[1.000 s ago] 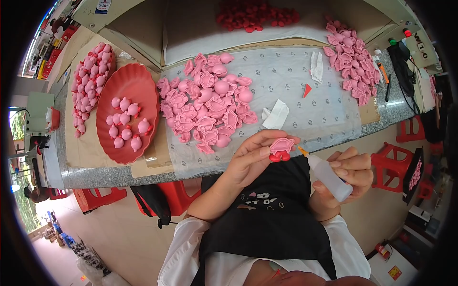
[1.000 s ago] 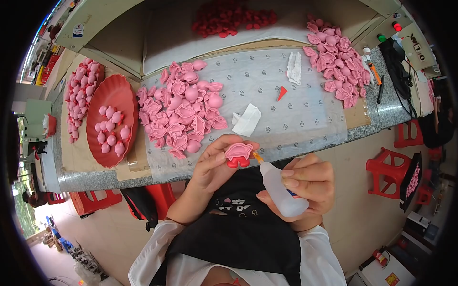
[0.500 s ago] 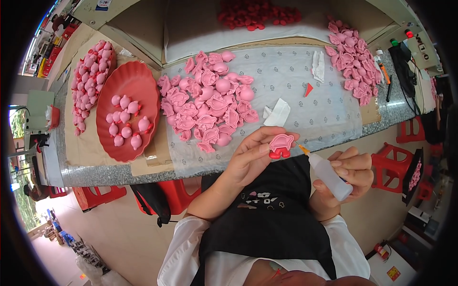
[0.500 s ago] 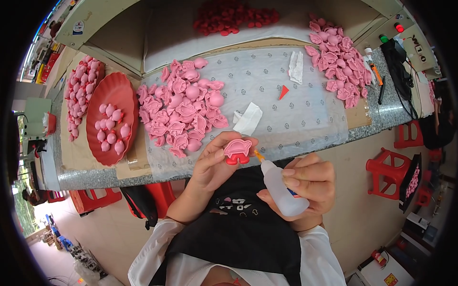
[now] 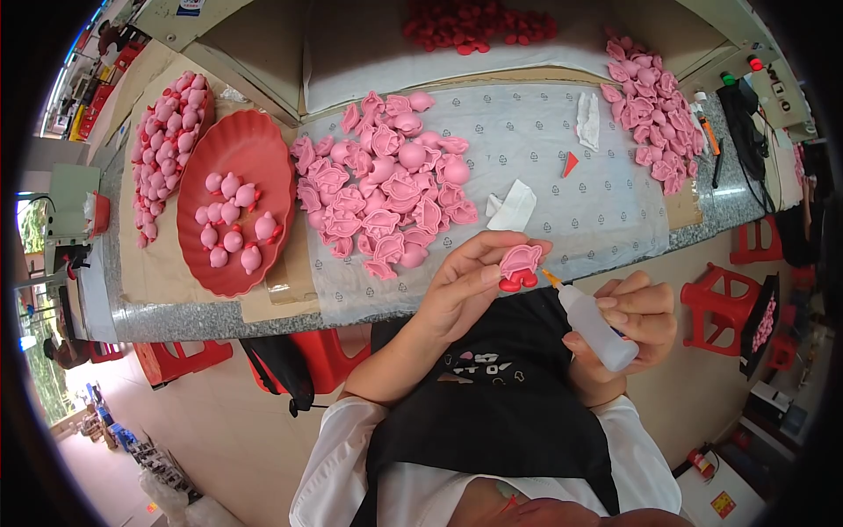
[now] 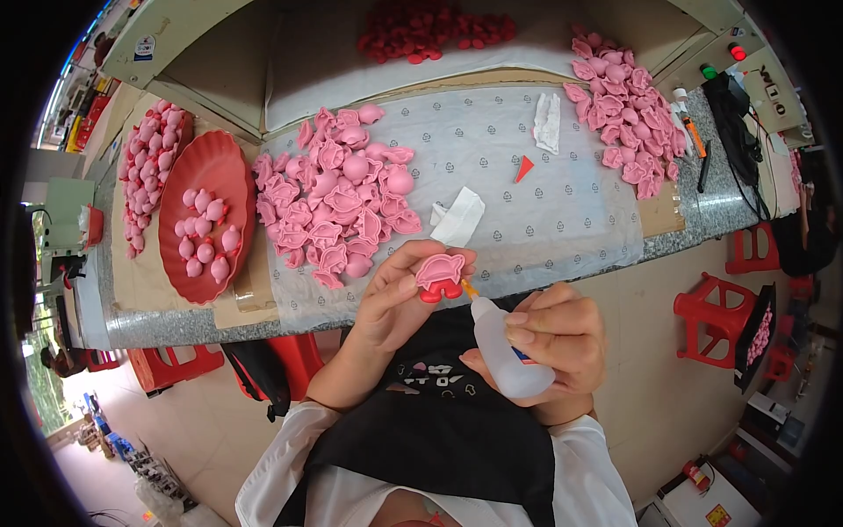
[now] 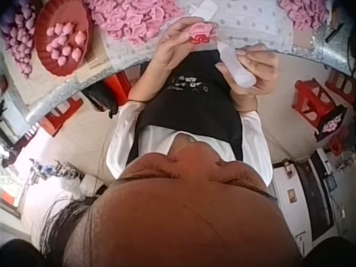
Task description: Applying glue to small pink plastic toy components and assembling them manually at a factory workstation.
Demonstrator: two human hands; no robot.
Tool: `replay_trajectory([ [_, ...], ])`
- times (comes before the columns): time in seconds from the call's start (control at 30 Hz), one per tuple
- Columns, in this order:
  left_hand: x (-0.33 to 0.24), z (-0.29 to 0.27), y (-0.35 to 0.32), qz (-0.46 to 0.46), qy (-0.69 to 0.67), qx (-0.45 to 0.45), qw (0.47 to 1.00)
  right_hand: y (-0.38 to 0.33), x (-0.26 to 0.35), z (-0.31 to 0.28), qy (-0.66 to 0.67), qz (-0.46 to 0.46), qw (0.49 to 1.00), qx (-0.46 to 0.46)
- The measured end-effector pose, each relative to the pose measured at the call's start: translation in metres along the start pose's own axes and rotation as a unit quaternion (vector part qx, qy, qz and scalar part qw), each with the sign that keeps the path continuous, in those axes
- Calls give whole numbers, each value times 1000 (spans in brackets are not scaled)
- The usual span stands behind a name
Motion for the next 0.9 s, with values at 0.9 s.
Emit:
replay_trajectory([
  [0.9, 1, -3, 1, -20, -69, -2, 997, -2, -2, -1, 47, 33, 997, -47],
])
Point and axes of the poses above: each hand's wrist, its own y-axis towards the middle knuckle, its own z-axis out of the palm, x = y × z, the point moved 2 cm from there along y, towards the middle knuckle, and after that the axes turned 6 degrees about -z, right-handed, at the moved point
